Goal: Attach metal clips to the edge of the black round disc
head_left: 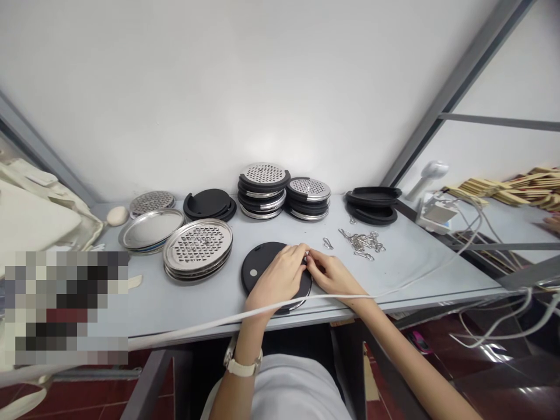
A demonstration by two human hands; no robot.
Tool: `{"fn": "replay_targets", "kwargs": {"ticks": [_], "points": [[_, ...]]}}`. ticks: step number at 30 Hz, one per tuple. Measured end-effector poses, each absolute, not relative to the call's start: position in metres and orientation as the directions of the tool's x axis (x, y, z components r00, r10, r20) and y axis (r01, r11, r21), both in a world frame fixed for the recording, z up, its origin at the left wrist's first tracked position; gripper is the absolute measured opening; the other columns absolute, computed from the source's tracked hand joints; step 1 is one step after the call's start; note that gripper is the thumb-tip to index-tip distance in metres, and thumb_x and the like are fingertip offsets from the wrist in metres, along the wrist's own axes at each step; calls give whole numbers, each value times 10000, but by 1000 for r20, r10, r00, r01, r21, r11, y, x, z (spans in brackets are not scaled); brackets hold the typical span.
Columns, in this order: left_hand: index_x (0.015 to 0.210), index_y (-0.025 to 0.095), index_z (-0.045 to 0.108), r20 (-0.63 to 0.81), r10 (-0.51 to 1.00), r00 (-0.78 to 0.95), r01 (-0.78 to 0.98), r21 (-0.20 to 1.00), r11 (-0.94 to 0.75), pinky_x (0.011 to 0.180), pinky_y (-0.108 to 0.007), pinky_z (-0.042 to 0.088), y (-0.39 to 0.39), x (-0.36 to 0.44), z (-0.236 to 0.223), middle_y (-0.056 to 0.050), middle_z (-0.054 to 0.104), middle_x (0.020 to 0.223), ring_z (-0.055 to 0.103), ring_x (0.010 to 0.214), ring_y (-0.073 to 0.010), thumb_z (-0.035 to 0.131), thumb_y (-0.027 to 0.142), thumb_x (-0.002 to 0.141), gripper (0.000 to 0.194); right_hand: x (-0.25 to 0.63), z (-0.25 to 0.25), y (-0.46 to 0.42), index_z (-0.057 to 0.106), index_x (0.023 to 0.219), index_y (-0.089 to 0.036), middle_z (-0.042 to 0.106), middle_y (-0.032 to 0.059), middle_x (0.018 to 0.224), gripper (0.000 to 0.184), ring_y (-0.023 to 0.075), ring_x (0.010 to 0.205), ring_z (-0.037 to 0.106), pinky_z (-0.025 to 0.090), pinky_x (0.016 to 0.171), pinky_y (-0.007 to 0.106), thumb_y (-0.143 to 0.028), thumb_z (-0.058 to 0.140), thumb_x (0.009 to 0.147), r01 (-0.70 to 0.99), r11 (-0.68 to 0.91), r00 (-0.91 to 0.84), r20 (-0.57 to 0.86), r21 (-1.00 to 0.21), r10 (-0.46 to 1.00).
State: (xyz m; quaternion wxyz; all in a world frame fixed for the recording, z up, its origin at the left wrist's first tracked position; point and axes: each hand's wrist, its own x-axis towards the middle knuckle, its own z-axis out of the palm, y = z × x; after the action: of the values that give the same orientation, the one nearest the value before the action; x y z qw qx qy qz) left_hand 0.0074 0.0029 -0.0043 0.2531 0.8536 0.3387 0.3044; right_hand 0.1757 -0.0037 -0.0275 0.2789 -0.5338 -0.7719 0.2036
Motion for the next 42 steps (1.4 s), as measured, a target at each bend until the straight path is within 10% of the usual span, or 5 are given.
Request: {"fn": "replay_targets", "kwargs": {"ticks": [42], "points": [[1072, 196, 475, 362, 714, 599, 438, 599, -671, 887, -344, 426, 2, 8, -4, -45, 561, 1022, 500, 1008, -197, 391, 49, 885, 253, 177, -33, -3, 498, 821, -195, 612, 25, 694, 214, 154, 591, 543, 392, 604, 250, -301, 343, 924, 698, 355, -270, 231, -621, 935]]}}
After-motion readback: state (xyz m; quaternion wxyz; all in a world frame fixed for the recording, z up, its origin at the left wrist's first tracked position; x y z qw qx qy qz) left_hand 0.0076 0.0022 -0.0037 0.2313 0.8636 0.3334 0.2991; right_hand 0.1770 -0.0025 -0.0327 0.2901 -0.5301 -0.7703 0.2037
